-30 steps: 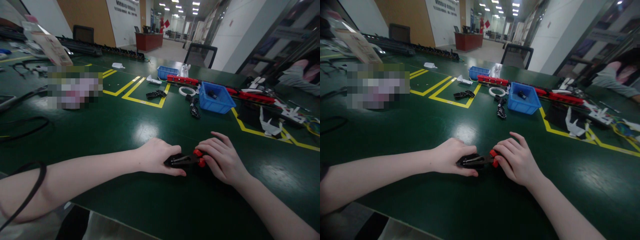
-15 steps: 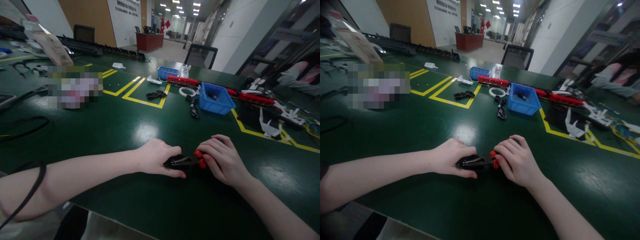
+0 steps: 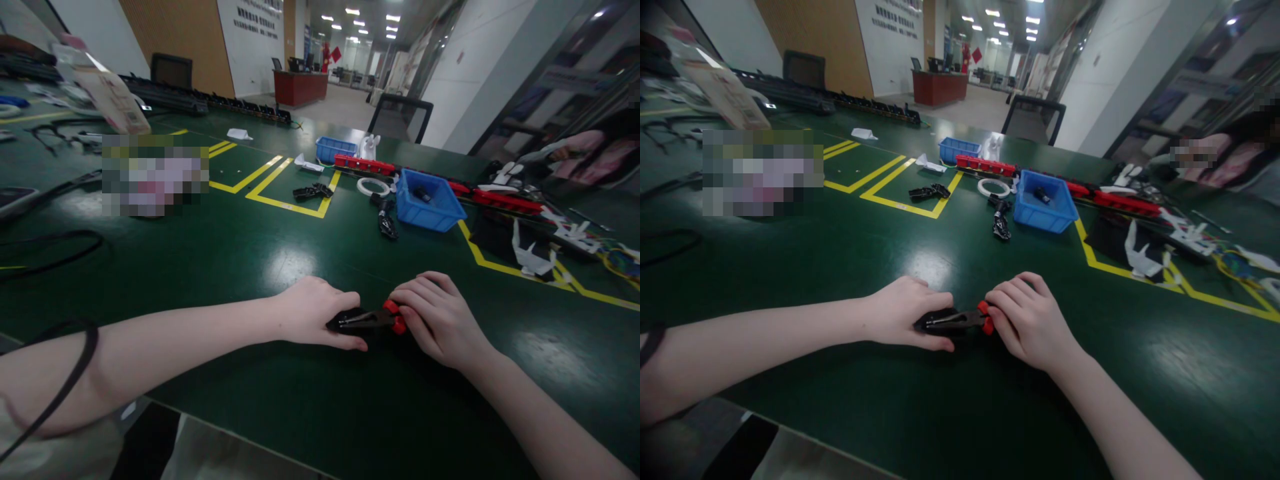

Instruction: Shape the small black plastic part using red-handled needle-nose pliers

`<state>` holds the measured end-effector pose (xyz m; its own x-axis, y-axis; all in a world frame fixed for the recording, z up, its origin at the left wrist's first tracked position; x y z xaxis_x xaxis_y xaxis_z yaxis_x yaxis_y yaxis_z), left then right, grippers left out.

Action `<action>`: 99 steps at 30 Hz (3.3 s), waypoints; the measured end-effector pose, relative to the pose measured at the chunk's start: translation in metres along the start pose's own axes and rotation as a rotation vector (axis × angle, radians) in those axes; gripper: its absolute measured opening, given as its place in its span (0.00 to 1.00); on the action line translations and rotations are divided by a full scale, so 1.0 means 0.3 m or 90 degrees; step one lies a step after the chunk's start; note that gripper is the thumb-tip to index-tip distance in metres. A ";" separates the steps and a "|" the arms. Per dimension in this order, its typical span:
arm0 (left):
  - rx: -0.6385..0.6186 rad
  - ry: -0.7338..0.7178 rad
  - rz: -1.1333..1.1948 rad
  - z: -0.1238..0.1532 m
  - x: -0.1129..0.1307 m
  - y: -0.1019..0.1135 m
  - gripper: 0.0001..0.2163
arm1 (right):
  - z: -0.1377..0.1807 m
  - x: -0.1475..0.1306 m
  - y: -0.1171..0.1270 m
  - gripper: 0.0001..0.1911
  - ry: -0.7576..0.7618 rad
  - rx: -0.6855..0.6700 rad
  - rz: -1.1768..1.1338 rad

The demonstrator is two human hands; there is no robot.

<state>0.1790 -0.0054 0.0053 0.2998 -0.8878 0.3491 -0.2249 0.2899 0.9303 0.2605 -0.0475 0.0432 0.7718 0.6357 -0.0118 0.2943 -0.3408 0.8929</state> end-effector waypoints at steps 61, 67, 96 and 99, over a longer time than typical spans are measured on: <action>0.019 -0.016 -0.037 0.004 -0.004 0.008 0.20 | -0.015 -0.017 0.036 0.07 0.020 0.014 0.034; 0.033 -0.026 -0.048 0.004 0.000 0.009 0.19 | -0.016 -0.048 0.019 0.07 0.043 0.010 0.037; 0.044 -0.042 -0.053 0.006 0.010 0.014 0.19 | 0.003 -0.022 0.044 0.07 0.040 0.039 0.064; 0.042 -0.042 -0.046 0.006 0.008 0.014 0.19 | 0.004 -0.020 0.048 0.07 0.043 0.042 0.076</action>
<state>0.1770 -0.0070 0.0097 0.2558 -0.9280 0.2709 -0.2656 0.2020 0.9427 0.2607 -0.0572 0.0558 0.7647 0.6323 0.1241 0.2411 -0.4594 0.8549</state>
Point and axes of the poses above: each hand's wrist, its own z-axis away from the middle knuckle, its own y-axis out of the back of the hand, x = y × z, the point moved 10 cm from there along -z, towards the middle knuckle, and after that the axes turned 3 degrees about y, right-handed, at the moved point
